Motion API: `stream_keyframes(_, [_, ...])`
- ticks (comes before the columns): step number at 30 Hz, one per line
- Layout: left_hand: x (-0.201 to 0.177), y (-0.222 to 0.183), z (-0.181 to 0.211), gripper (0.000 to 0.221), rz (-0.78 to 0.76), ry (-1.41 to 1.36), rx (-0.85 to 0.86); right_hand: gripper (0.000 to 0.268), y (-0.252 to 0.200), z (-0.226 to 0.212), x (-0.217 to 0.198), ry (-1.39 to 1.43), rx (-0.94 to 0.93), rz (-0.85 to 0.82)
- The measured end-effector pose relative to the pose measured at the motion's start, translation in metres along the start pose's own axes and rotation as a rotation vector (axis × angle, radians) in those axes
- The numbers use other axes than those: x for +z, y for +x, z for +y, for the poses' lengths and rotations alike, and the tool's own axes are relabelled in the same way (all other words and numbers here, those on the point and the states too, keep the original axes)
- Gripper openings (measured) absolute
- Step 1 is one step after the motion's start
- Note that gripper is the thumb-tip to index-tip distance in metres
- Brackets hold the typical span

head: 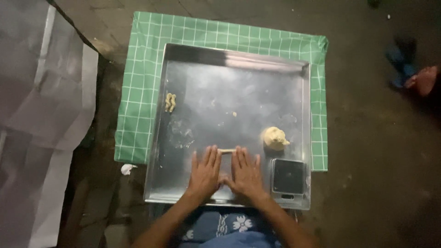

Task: A person is manually shaping dough by rolling it into thin ropes and twisting them into decorative bread shapes on a metal tray.

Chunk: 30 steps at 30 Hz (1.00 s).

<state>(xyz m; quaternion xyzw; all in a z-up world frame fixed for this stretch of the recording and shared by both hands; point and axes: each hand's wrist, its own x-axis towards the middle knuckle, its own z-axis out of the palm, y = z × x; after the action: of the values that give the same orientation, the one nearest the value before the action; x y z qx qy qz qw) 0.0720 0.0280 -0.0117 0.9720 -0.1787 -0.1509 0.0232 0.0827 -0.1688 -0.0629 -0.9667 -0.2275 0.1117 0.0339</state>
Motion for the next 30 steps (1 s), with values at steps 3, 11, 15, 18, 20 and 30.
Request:
stream_keyframes(3, [-0.002,0.035,-0.011,0.091,0.024,0.025,-0.003,0.099,0.037,0.015,0.012,0.034,0.016,0.077])
stream_keyframes(11, [-0.008,0.0,0.004,0.093,-0.06,-0.007,-0.01,0.1,-0.004,0.004,0.007,0.03,0.019,0.028])
stream_keyframes(15, [-0.001,0.032,-0.006,0.088,0.017,-0.044,-0.023,0.091,0.023,0.011,0.001,0.027,0.021,0.118])
stream_keyframes(18, [0.012,0.051,-0.012,0.087,0.044,-0.006,-0.012,0.093,0.036,0.013,-0.009,0.08,0.034,0.104])
stream_keyframes(20, [0.003,0.026,-0.005,0.084,0.045,-0.007,-0.019,0.095,0.014,0.007,-0.011,0.034,0.021,0.093])
stream_keyframes(30, [0.03,0.015,0.012,0.086,0.178,-0.156,0.084,0.097,0.005,0.003,-0.001,0.033,-0.101,0.28])
